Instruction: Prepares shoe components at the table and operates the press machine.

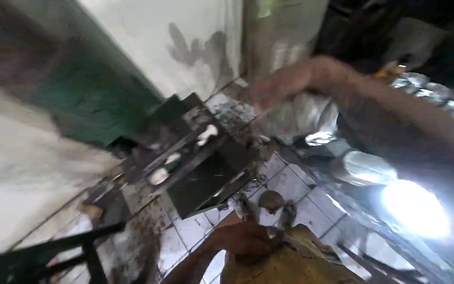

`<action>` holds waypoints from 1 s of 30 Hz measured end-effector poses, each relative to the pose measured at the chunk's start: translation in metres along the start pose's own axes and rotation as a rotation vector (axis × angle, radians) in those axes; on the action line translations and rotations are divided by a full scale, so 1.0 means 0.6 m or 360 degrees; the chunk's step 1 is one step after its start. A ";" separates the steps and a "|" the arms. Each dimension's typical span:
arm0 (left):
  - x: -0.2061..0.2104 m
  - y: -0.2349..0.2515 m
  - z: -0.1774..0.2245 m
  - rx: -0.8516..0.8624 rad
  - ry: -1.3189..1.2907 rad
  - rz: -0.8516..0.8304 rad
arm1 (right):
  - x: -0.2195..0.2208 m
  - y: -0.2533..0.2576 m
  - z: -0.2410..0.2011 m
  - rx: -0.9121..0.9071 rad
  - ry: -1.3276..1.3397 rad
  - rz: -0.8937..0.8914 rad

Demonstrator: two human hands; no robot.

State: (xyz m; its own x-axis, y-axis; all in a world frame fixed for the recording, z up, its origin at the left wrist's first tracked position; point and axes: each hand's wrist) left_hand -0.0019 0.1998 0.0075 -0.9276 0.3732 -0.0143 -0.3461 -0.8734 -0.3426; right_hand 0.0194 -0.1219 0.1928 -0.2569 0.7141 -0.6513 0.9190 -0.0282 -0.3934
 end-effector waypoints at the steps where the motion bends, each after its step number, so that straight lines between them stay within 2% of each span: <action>1: -0.010 0.026 -0.001 0.0015 0.0089 0.0078 | 0.046 -0.076 0.035 0.0114 -0.0002 0.0003; 4: -0.080 0.137 0.017 -0.0280 0.0390 0.0457 | 0.218 -0.217 0.230 0.0091 -0.0058 -0.0159; 6: -0.124 0.242 0.031 -0.0365 0.0653 0.0576 | 0.351 -0.299 0.329 0.0289 -0.0049 -0.0249; 9: -0.161 0.415 0.056 -0.0404 0.1105 0.0431 | 0.573 -0.368 0.463 0.0789 0.0077 0.0029; 11: -0.177 0.515 0.081 -0.0358 0.1350 0.0267 | 0.667 -0.384 0.530 0.0910 0.0132 0.0187; 14: -0.205 0.619 0.101 -0.0195 0.1668 -0.0041 | 0.673 -0.390 0.558 0.1026 0.0273 0.0089; 17: -0.229 0.673 0.109 -0.0160 0.1786 -0.0211 | 0.673 -0.392 0.575 0.1243 0.0430 0.0051; 21: -0.244 0.694 0.070 -0.0188 0.1716 -0.0249 | 0.697 -0.392 0.590 0.1200 0.0520 0.0165; 25: -0.235 0.704 0.055 -0.0185 0.1736 -0.0226 | 0.657 -0.378 0.553 0.1227 0.0397 0.0237; 27: -0.236 0.709 0.049 -0.0155 0.1672 -0.0152 | 0.623 -0.384 0.504 0.1255 0.0616 0.0436; 29: -0.247 0.719 0.043 -0.0103 0.1711 -0.0109 | 0.559 -0.405 0.431 0.1098 0.0754 0.1009; 30: -0.244 0.720 0.047 -0.0114 0.1736 -0.0115 | 0.525 -0.415 0.395 0.1039 0.0621 0.1357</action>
State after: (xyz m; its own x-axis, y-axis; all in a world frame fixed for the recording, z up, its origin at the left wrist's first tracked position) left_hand -0.0196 -0.2414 -0.1118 -0.2702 0.5300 -0.8038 -0.3528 -0.8313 -0.4295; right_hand -0.3615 -0.0556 -0.0685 0.5913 0.4535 -0.6669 0.3895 -0.8847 -0.2562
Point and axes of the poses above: each hand's wrist, its own y-axis towards the middle knuckle, its own x-axis out of the palm, z = x × y, and after that the axes turned 1 degree about x, right-handed
